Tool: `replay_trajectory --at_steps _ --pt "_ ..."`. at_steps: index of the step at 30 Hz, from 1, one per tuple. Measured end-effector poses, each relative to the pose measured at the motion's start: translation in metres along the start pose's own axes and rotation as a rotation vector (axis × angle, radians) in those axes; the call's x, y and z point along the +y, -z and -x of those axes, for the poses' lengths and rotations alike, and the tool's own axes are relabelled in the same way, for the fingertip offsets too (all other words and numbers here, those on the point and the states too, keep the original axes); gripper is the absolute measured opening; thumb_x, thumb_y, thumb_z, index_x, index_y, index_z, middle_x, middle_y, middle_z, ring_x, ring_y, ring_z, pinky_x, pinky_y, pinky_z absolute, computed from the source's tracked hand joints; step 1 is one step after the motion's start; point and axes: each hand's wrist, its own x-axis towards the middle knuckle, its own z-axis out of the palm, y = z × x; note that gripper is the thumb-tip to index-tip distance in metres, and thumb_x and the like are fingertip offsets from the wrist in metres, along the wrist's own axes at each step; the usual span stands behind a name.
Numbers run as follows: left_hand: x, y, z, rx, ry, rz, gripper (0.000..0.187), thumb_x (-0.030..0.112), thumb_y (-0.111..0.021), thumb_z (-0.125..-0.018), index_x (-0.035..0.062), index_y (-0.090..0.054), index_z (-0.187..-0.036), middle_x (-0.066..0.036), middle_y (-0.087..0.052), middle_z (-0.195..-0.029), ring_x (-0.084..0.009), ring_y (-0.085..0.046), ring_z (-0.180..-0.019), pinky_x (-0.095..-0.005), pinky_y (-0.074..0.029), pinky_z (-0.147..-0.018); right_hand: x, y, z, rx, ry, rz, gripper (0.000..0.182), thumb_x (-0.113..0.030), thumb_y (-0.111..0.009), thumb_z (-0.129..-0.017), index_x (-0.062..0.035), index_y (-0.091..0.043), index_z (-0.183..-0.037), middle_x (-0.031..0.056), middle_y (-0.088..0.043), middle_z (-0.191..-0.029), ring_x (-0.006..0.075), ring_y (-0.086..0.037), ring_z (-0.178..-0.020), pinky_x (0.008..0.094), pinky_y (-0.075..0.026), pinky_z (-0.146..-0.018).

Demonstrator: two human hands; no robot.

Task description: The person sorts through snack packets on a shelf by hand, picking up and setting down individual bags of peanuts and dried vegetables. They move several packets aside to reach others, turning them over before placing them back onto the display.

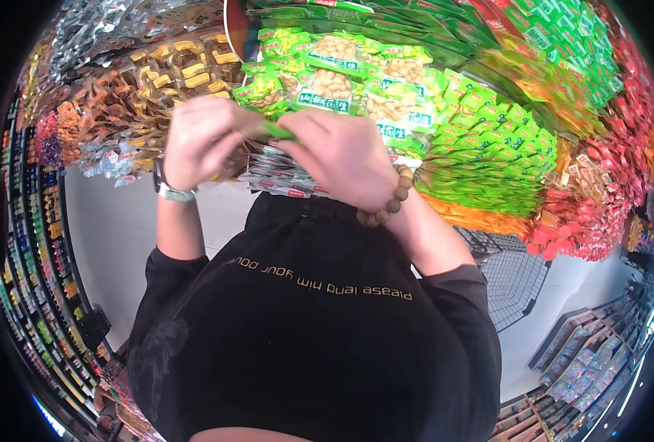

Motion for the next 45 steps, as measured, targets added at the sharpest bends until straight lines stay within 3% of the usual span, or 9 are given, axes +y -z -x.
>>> replay_trajectory --at_steps 8,15,20,23,24,28,37,43,45 --pt "-0.019 0.044 -0.04 0.172 -0.084 -0.28 0.017 0.003 -0.077 -0.075 0.0068 -0.069 -0.089 -0.008 -0.065 -0.073 -0.0308 -0.062 -0.067 -0.041 -0.048 -0.062 0.015 0.032 0.017 0.146 -0.22 0.035 0.015 -0.007 -0.078 -0.09 -0.0073 -0.073 -0.104 0.009 -0.075 -0.091 0.021 -0.068 -0.067 0.0323 -0.051 -0.056" --pt "-0.036 0.047 -0.057 0.031 -0.165 -0.49 0.021 -0.001 -0.075 -0.074 0.0031 -0.067 -0.093 -0.01 -0.067 -0.077 -0.0308 -0.062 -0.07 -0.0406 -0.049 -0.065 0.023 0.043 0.04 0.196 -0.27 -0.018 0.009 -0.006 -0.077 -0.091 -0.0069 -0.074 -0.1 0.0065 -0.073 -0.083 0.018 -0.064 -0.064 0.0297 -0.048 -0.056" --pt "-0.027 0.05 -0.081 -0.15 -0.205 -0.735 0.013 0.008 -0.069 -0.081 0.0097 -0.064 -0.093 -0.005 -0.066 -0.078 -0.0249 -0.065 -0.08 -0.0366 -0.048 -0.082 0.027 0.046 0.055 0.184 -0.343 -0.054 0.008 -0.005 -0.077 -0.09 -0.0069 -0.074 -0.098 0.006 -0.072 -0.079 0.0169 -0.063 -0.062 0.0295 -0.048 -0.055" --pt "-0.011 0.047 -0.097 -0.189 -0.148 -0.771 0.008 0.013 -0.067 -0.076 0.0131 -0.063 -0.083 0.0 -0.06 -0.074 -0.0207 -0.062 -0.085 -0.0375 -0.047 -0.081 0.026 0.042 0.061 0.177 -0.318 -0.063 0.008 -0.004 -0.077 -0.09 -0.006 -0.073 -0.097 0.0059 -0.071 -0.078 0.016 -0.062 -0.061 0.0288 -0.047 -0.055" --pt "-0.037 0.039 -0.093 -0.126 -0.271 -0.784 0.016 0.007 -0.066 -0.081 0.0101 -0.064 -0.096 -0.005 -0.063 -0.085 -0.025 -0.065 -0.083 -0.0375 -0.049 -0.083 0.026 0.041 0.063 0.178 -0.301 -0.062 0.008 -0.003 -0.078 -0.09 -0.0056 -0.073 -0.096 0.0059 -0.071 -0.078 0.0157 -0.062 -0.061 0.0286 -0.047 -0.055" --pt "-0.029 0.025 -0.089 -0.259 -0.104 -0.768 0.021 0.006 -0.063 -0.082 0.0096 -0.065 -0.103 -0.006 -0.059 -0.094 -0.0256 -0.066 -0.089 -0.0383 -0.051 -0.083 0.024 0.046 0.071 0.148 -0.263 -0.063 0.009 -0.002 -0.078 -0.09 -0.0037 -0.072 -0.097 0.0068 -0.071 -0.078 0.0157 -0.062 -0.06 0.0284 -0.046 -0.054" --pt "-0.027 0.021 -0.099 -0.169 -0.069 -0.553 0.024 0.003 -0.062 -0.085 0.0063 -0.061 -0.109 -0.008 -0.067 -0.096 -0.0332 -0.069 -0.093 -0.043 -0.055 -0.084 0.023 0.044 0.082 0.165 -0.291 -0.115 0.01 0.001 -0.077 -0.089 -0.0025 -0.073 -0.098 0.007 -0.071 -0.08 0.0145 -0.061 -0.06 0.0274 -0.047 -0.055" --pt "0.02 0.048 -0.079 -0.083 -0.076 0.012 0.025 -0.006 -0.072 -0.082 0.0019 -0.074 -0.106 -0.01 -0.076 -0.099 -0.0301 -0.073 -0.087 -0.0366 -0.058 -0.078 0.013 0.047 0.083 0.185 -0.342 -0.293 0.045 -0.002 -0.084 -0.083 -0.0038 -0.068 -0.125 0.0077 -0.077 -0.103 0.0109 -0.067 -0.068 0.0253 -0.05 -0.059" --pt "0.039 0.03 -0.067 -0.14 -0.068 0.189 0.024 0.003 -0.075 -0.085 -0.0007 -0.076 -0.109 -0.011 -0.077 -0.096 -0.0255 -0.074 -0.088 -0.0353 -0.058 -0.078 0.009 0.045 0.084 0.096 -0.321 -0.464 0.065 -0.007 -0.088 -0.08 -0.0048 -0.061 -0.139 0.0087 -0.077 -0.115 0.0113 -0.07 -0.074 0.0249 -0.051 -0.061"
